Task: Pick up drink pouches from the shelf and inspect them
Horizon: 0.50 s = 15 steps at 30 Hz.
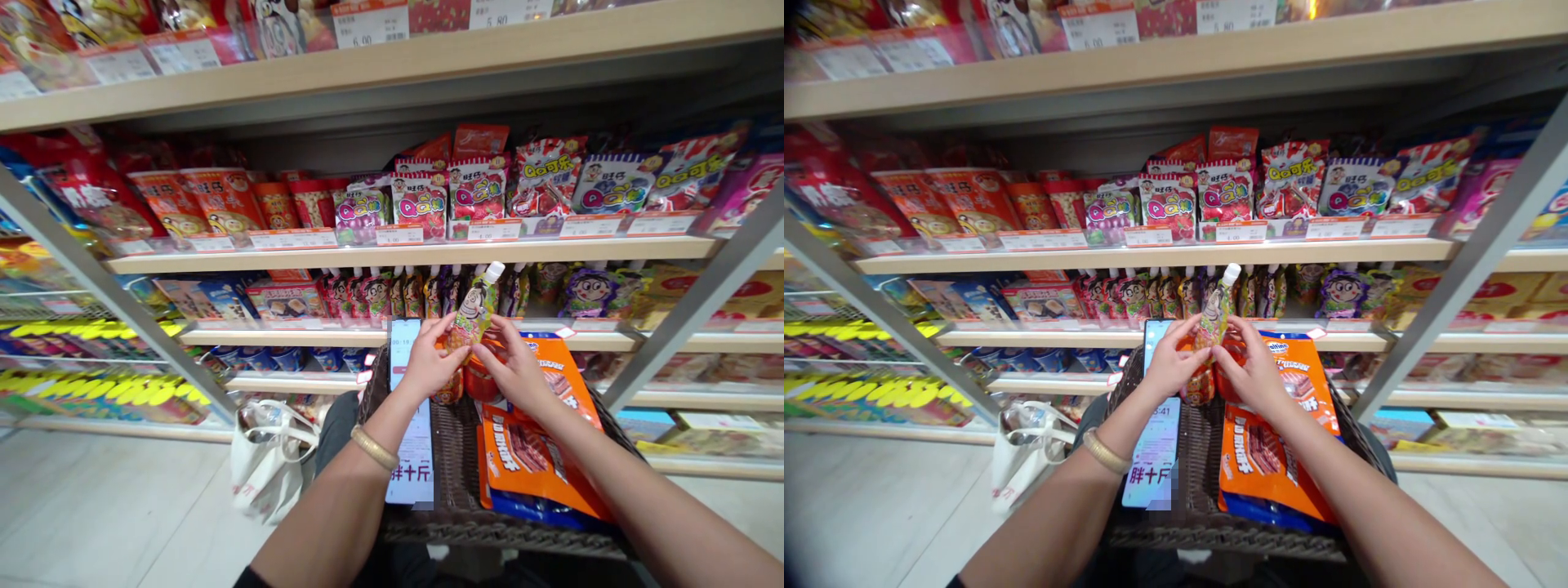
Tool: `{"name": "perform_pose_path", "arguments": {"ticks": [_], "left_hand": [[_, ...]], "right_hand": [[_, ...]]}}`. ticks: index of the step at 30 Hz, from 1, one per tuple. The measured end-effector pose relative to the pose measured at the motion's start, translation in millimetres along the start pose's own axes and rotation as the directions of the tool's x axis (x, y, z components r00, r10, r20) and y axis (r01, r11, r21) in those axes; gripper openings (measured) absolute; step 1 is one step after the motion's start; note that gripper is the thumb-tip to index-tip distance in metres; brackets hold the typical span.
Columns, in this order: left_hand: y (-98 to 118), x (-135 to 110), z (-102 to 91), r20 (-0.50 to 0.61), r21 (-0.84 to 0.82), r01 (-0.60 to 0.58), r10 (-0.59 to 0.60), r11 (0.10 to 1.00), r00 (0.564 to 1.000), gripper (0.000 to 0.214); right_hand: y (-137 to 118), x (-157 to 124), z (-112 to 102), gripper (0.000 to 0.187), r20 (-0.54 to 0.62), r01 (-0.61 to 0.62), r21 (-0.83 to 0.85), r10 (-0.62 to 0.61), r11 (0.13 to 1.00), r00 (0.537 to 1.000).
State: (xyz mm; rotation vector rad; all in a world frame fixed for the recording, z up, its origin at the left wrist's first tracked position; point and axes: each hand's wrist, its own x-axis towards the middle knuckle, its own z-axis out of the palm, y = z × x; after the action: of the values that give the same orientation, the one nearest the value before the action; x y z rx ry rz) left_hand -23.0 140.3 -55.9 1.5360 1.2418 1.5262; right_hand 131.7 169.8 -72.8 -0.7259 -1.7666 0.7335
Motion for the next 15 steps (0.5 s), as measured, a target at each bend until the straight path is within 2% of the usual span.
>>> {"name": "perform_pose_path", "arguments": {"ticks": [3,8,11,15], "left_hand": [[1.4,0.0,0.2,0.009,0.008,0.01,-0.01,1.0,1.0,0.053],[4.7,-0.7,0.5,0.032,-0.045,0.008,-0.006,0.999,0.999,0.054],[2.3,0.1,0.9,0.037,-0.082,0.018,-0.016,0.996,0.999,0.058],[1.1,3.1,0.8,-0.004,-0.084,-0.045,0.045,0.995,0.999,0.044]], "right_hand": [[-1.5,1.5,0.2,0.034,-0.029,-0.005,0.005,0.005,1.0,1.0],[-2.8,2.2,-1.7,0.023,0.043,0.004,0.024,-0.005,1.0,0.999],[-3.0,1.3,-2.7,0.02,0.023,0.03,-0.077,-0.029,0.997,0.999],[-6.1,0.9,-3.8,0.016,0.004,0.144,-0.222,-0.147,0.964,0.989]]}}
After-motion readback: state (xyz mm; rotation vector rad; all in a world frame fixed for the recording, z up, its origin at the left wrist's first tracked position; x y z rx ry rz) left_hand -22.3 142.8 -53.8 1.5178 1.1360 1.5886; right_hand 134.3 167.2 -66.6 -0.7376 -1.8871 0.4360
